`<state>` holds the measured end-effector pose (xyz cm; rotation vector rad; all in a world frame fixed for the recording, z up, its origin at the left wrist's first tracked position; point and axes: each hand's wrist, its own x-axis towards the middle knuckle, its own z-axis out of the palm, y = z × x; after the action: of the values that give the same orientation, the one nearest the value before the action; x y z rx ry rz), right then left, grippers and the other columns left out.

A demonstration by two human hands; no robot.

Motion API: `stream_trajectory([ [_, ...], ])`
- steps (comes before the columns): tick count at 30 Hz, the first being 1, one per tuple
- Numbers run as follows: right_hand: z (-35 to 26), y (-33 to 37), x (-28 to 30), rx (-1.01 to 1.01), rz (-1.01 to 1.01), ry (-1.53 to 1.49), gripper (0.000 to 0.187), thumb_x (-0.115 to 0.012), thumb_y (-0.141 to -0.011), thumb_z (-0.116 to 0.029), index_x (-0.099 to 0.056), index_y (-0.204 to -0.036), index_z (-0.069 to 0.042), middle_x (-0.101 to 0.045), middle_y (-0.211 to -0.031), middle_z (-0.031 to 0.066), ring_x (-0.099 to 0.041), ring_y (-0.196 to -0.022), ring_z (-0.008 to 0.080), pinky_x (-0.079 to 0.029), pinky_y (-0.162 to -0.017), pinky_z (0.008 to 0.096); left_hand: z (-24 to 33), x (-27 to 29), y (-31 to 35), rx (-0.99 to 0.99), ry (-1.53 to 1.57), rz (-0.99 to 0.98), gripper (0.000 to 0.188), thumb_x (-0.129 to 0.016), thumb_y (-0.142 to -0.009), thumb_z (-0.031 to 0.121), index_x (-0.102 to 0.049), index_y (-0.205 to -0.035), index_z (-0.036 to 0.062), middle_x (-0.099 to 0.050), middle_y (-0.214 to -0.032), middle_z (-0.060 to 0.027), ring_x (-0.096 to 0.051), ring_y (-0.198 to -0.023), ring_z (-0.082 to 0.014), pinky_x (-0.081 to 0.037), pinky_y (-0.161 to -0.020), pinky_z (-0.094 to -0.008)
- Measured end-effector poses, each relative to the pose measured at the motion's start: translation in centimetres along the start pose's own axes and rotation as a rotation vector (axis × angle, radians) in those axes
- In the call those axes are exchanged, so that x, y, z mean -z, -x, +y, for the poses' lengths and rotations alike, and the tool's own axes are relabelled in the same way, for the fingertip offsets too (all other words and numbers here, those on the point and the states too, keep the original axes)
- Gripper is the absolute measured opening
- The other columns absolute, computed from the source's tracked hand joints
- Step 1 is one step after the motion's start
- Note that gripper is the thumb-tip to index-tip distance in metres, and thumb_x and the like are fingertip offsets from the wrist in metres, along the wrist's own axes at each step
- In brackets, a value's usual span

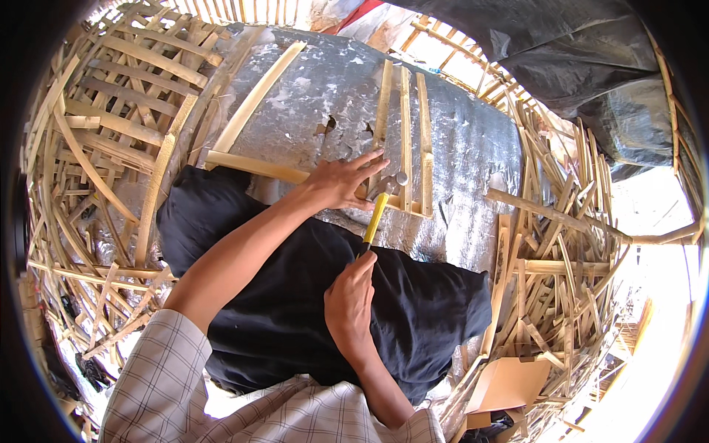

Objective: The person nails thin bamboo strips onto a wooden frame using a hammer, positioning the strips and driving nails into them.

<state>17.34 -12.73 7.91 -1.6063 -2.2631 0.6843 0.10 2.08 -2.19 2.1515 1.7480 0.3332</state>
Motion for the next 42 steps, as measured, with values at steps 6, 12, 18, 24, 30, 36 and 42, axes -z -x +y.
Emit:
stream_trajectory([
  [6, 0.6, -1.3, 2.0, -0.023, 0.073, -0.197, 0.035, -0.054, -0.098, 0.005, -0.035, -0.127, 0.005, -0.057, -0.081, 0.0312, -0.056, -0.076, 0.0550, -0.041, -0.067, 0.0580, 0.1, 0.6, 0.1, -0.014, 0.019, -0.017, 0.110, -0.069, -0.080, 0.077, -0.022, -0.166, 0.0277, -0.019, -0.174, 0.0005, -0.075, -0.103, -0.0340, -0.063, -0.080, -0.0488],
  [12, 2.7, -5.3, 4.0, -0.286, 0.095, -0.905, 0.017, -0.054, -0.103, -0.002, -0.038, -0.108, -0.005, -0.051, -0.073, 0.0099, -0.042, -0.044, 0.0172, -0.034, -0.037, 0.0352, -0.2, 1.9, 0.1, -0.024, 0.102, -0.094, 0.110, -0.066, -0.081, 0.080, -0.019, -0.167, 0.0301, -0.019, -0.174, -0.0007, -0.068, -0.120, -0.0349, -0.059, -0.095, -0.0476],
  [18, 6.9, -7.1, 7.2, -0.297, -0.123, -1.736, 0.014, -0.058, -0.108, -0.018, -0.049, -0.105, -0.007, -0.048, -0.076, -0.0019, -0.031, -0.041, 0.0014, -0.028, -0.034, 0.0201, -1.0, 3.0, -0.4, -0.070, 0.187, -0.161, 0.108, -0.063, -0.084, 0.080, -0.015, -0.168, 0.0321, -0.018, -0.174, -0.0027, -0.050, -0.143, -0.0338, -0.047, -0.114, -0.0483],
  [24, 10.8, -10.0, 6.2, -0.152, -0.574, -2.566, 0.032, -0.039, -0.115, -0.021, -0.051, -0.137, 0.000, -0.040, -0.075, -0.0026, -0.039, -0.042, 0.0043, -0.038, -0.040, 0.0222, -2.4, 2.7, -1.4, -0.146, 0.287, -0.086, 0.087, -0.055, -0.098, 0.065, -0.016, -0.168, 0.0287, -0.019, -0.174, -0.0068, -0.034, -0.154, -0.0316, -0.037, -0.123, -0.0465],
  [30, 9.6, -17.9, 8.0, -0.041, -0.535, -1.971, 0.013, -0.049, -0.110, -0.015, -0.055, -0.121, -0.009, -0.036, -0.074, -0.0052, -0.025, -0.048, 0.0034, -0.025, -0.044, 0.0209, -1.3, 4.0, -0.9, 0.183, 0.256, -0.053, 0.082, -0.046, -0.101, 0.068, -0.026, -0.161, 0.0162, -0.030, -0.166, -0.0139, -0.044, -0.146, -0.0372, -0.044, -0.116, -0.0524],
  [36, 14.7, -20.4, 7.1, -0.198, -0.082, -1.439, 0.010, -0.058, -0.106, -0.010, -0.051, -0.099, -0.014, -0.033, -0.065, -0.0080, -0.023, -0.045, 0.0016, -0.018, -0.039, 0.0224, 0.2, 6.0, -1.5, 0.455, 0.126, -0.496, 0.100, -0.036, -0.097, 0.081, -0.024, -0.163, 0.0061, -0.049, -0.155, -0.0228, -0.054, -0.137, -0.0428, -0.048, -0.110, -0.0525],
  [42, 16.2, -21.1, 8.7, -0.393, 0.053, -1.363, 0.012, -0.063, -0.103, -0.009, -0.053, -0.098, -0.014, -0.035, -0.062, -0.0075, -0.026, -0.043, 0.0018, -0.019, -0.036, 0.0226, -0.4, 5.7, -2.1, 0.504, 0.153, -0.608, 0.104, -0.034, -0.095, 0.083, -0.025, -0.163, 0.0057, -0.049, -0.156, -0.0217, -0.052, -0.141, -0.0366, -0.043, -0.116, -0.0485],
])
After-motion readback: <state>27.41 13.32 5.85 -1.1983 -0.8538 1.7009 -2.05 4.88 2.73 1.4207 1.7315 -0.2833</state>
